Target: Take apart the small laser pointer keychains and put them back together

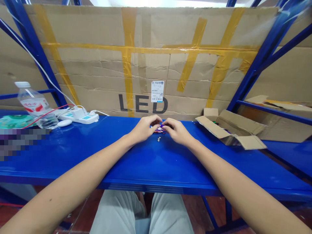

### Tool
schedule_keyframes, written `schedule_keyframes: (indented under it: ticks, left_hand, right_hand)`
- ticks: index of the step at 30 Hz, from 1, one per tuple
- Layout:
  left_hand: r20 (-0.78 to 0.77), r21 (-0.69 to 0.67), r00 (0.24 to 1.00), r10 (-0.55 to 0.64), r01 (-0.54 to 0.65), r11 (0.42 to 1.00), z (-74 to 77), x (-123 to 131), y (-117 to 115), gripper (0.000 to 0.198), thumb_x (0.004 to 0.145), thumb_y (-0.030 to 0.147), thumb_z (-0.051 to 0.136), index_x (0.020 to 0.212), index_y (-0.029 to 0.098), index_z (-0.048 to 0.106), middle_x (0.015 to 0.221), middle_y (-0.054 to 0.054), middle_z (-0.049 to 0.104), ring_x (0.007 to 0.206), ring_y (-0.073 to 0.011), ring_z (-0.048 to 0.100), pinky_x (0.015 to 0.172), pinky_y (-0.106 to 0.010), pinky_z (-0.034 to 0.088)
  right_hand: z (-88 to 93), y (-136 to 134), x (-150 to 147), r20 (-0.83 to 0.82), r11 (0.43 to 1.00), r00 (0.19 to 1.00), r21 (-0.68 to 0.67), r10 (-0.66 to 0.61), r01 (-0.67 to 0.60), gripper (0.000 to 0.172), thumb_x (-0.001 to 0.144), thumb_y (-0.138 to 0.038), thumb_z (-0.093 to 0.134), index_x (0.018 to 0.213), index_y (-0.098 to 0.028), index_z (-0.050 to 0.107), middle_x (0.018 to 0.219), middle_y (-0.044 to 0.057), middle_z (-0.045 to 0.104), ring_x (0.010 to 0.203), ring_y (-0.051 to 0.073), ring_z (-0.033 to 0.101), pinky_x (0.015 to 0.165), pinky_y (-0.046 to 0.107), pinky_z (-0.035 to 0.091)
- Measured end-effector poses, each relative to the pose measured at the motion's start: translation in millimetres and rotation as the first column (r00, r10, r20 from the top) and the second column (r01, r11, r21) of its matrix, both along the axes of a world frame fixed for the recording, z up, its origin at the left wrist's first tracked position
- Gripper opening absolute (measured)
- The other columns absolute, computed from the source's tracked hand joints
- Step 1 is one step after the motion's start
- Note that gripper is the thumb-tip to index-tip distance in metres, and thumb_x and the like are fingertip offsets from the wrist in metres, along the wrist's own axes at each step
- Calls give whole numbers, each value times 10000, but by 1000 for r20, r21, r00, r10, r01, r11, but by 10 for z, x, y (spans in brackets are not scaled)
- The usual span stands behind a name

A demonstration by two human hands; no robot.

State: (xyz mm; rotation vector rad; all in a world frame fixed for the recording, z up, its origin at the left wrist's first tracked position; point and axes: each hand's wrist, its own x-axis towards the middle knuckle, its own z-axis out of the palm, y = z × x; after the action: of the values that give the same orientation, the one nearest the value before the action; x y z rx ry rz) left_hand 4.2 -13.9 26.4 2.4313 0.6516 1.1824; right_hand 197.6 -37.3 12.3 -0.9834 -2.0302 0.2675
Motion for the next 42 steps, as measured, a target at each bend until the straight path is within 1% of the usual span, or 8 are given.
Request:
schedule_keyframes:
  ticks: [2, 6, 10, 17, 22, 30, 36, 42]
  left_hand:
    - [0, 1, 1000, -5, 5, 1000, 1, 0, -1, 159, 817, 110, 538, 939, 168, 622, 870, -27, 688, 795, -146, 625, 747, -284, 492]
    - [10, -24, 1000, -7, 7, 1000, 10, 5, -12, 149, 823, 129, 549, 951, 171, 614, 863, -24, 682, 781, -147, 620, 724, -279, 491]
    - [-12, 0, 1000, -5, 5, 1000, 28, 0, -26, 124, 830, 136, 555, 939, 173, 603, 864, -19, 677, 799, -148, 624, 745, -279, 489]
    - [-103, 106, 994, 23, -12, 994, 49, -19, -53, 106, 862, 134, 529, 930, 189, 588, 902, -20, 686, 831, -149, 634, 758, -274, 476]
    - [-112, 97, 993, 22, -11, 995, 19, -10, -35, 109, 860, 140, 528, 936, 183, 594, 903, -27, 685, 825, -151, 633, 743, -275, 477]
    - [69, -198, 996, 58, -44, 979, -38, 37, 7, 87, 790, 166, 592, 869, 157, 625, 804, -13, 668, 736, -139, 614, 674, -259, 490]
    - [169, -393, 985, 22, 47, 918, -24, 39, 59, 130, 751, 198, 679, 857, 141, 629, 746, -2, 656, 658, -117, 600, 639, -260, 497]
    - [261, -539, 965, 28, 122, 834, -39, 55, 83, 83, 762, 122, 675, 826, 130, 624, 635, 13, 635, 592, -117, 606, 622, -277, 512]
  right_hand:
    - [-10, -6, -16, 5, 1000, 1000, 26, -15, 15, 65, 865, -243, 565, 874, -186, 595, 885, 57, 607, 816, 185, 558, 759, 331, 432]
    - [-45, 0, -30, -21, 998, 999, 52, -27, 29, 150, 790, -235, 649, 885, -199, 539, 897, 46, 584, 812, 184, 536, 726, 316, 433]
    - [-26, -8, -11, -46, 999, 999, 46, -2, 4, 76, 830, -226, 606, 790, -194, 551, 803, 28, 573, 747, 170, 530, 699, 305, 420]
    - [57, -65, -13, 6, 998, 999, -51, 46, -46, 171, 895, -252, 536, 762, -179, 615, 805, 48, 638, 769, 179, 569, 740, 315, 424]
    - [49, -56, -15, 34, 996, 998, -82, 49, -46, 219, 912, -248, 502, 741, -175, 617, 794, 49, 652, 773, 181, 582, 744, 316, 429]
    - [32, -8, 15, 96, 999, 995, -43, -1, 5, 220, 937, -275, 499, 900, -188, 698, 927, 72, 711, 867, 207, 622, 799, 335, 438]
    - [7, 27, 22, 26, 998, 1000, -57, -17, 19, 221, 939, -246, 485, 1013, -184, 684, 1058, 91, 714, 970, 219, 633, 863, 349, 447]
    - [9, 17, 11, -6, 996, 1000, -87, -7, 7, 201, 940, -288, 479, 931, -181, 649, 962, 69, 707, 892, 200, 624, 818, 330, 454]
